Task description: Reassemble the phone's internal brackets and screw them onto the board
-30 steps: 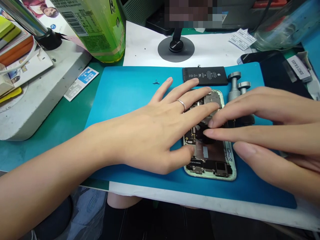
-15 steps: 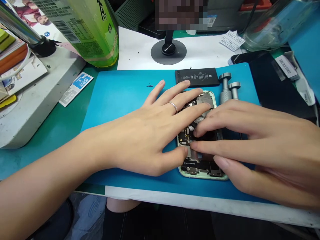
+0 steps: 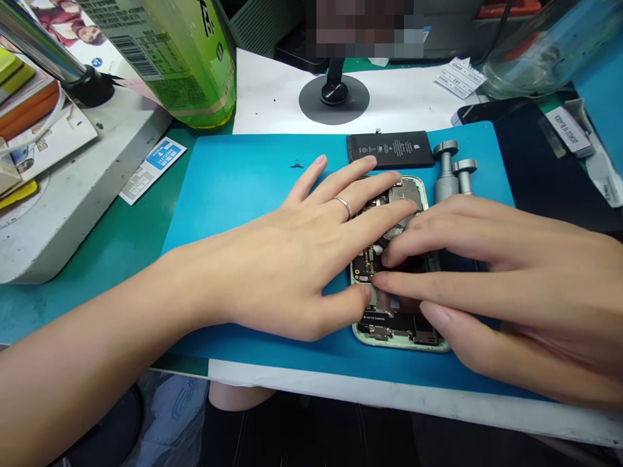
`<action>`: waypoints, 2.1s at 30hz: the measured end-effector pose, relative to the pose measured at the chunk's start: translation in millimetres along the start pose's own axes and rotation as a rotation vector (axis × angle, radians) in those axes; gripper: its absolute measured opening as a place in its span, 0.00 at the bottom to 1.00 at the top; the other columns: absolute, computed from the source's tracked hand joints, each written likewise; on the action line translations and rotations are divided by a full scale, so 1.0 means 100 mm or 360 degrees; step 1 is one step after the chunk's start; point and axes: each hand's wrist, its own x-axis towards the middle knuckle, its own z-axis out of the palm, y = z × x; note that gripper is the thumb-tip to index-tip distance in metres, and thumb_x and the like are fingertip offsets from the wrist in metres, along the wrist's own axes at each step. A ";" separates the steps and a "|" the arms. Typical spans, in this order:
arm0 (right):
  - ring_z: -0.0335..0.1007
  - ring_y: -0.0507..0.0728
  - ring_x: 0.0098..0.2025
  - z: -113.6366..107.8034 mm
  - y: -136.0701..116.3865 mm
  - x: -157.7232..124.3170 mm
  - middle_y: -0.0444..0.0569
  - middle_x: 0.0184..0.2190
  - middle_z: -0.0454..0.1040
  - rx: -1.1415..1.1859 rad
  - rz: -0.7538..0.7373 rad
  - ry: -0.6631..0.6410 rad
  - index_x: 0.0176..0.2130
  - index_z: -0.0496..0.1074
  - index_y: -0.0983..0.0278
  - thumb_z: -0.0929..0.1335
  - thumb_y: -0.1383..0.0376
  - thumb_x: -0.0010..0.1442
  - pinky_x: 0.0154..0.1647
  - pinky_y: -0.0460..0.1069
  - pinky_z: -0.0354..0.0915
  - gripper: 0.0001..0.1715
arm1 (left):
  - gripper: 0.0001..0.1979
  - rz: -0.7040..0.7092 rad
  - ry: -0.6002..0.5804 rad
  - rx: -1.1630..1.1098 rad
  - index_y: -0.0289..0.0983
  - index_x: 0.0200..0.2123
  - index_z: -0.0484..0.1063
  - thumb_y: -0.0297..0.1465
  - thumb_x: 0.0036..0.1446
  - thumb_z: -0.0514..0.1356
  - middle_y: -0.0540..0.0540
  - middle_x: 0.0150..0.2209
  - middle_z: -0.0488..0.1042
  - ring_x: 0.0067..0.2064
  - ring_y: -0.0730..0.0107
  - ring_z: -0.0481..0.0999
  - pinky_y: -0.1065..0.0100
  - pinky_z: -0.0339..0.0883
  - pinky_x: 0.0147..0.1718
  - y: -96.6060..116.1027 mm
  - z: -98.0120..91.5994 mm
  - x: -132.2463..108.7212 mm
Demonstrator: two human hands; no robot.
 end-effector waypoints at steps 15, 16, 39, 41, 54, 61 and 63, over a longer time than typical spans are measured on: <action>0.69 0.53 0.54 -0.02 0.00 0.00 0.47 0.54 0.73 -0.0039 0.0002 -0.0043 0.50 0.77 0.59 0.64 0.69 0.71 0.65 0.55 0.67 0.14 | 0.35 -0.0015 0.0051 -0.0050 0.50 0.75 0.61 0.43 0.67 0.61 0.44 0.81 0.53 0.83 0.33 0.41 0.28 0.28 0.79 0.01 0.01 0.00; 0.69 0.53 0.54 -0.02 0.00 0.00 0.46 0.54 0.73 -0.0041 -0.0001 -0.0043 0.51 0.77 0.59 0.64 0.69 0.71 0.65 0.56 0.68 0.15 | 0.35 -0.0013 0.0051 -0.0055 0.50 0.75 0.61 0.44 0.67 0.61 0.45 0.81 0.53 0.83 0.33 0.41 0.28 0.28 0.79 0.01 0.01 0.00; 0.68 0.54 0.57 -0.02 0.00 -0.01 0.48 0.55 0.72 -0.0086 -0.0024 -0.0073 0.54 0.75 0.59 0.62 0.68 0.74 0.59 0.57 0.66 0.16 | 0.34 0.0004 0.0060 -0.0078 0.49 0.74 0.63 0.43 0.67 0.61 0.45 0.80 0.55 0.83 0.33 0.42 0.29 0.28 0.80 -0.01 0.04 0.00; 0.67 0.54 0.57 -0.01 0.00 -0.01 0.47 0.55 0.72 -0.0101 -0.0024 -0.0068 0.54 0.75 0.59 0.61 0.67 0.75 0.57 0.55 0.65 0.15 | 0.34 0.0011 0.0067 -0.0077 0.48 0.74 0.63 0.43 0.67 0.61 0.45 0.80 0.54 0.83 0.32 0.42 0.29 0.27 0.79 -0.02 0.04 0.00; 0.69 0.54 0.61 -0.03 0.06 -0.01 0.45 0.57 0.72 -0.0059 -0.0023 -0.0028 0.53 0.76 0.56 0.61 0.68 0.74 0.64 0.54 0.65 0.18 | 0.36 -0.0003 0.0009 -0.0019 0.45 0.76 0.60 0.42 0.67 0.61 0.42 0.82 0.50 0.83 0.36 0.39 0.32 0.28 0.80 0.00 0.02 -0.01; 0.70 0.54 0.59 -0.01 0.03 0.01 0.46 0.55 0.73 -0.0076 -0.0038 0.0020 0.50 0.76 0.57 0.62 0.69 0.74 0.60 0.54 0.66 0.15 | 0.37 -0.0021 -0.0040 0.0044 0.43 0.78 0.56 0.41 0.69 0.57 0.41 0.83 0.47 0.84 0.42 0.37 0.33 0.26 0.80 0.01 0.02 0.00; 0.71 0.54 0.59 -0.02 0.03 0.02 0.45 0.55 0.74 -0.0080 -0.0026 0.0038 0.50 0.76 0.58 0.62 0.69 0.74 0.60 0.54 0.67 0.15 | 0.37 -0.0030 -0.0041 0.0060 0.44 0.78 0.55 0.41 0.69 0.57 0.43 0.82 0.48 0.84 0.43 0.37 0.33 0.25 0.80 0.02 0.02 0.01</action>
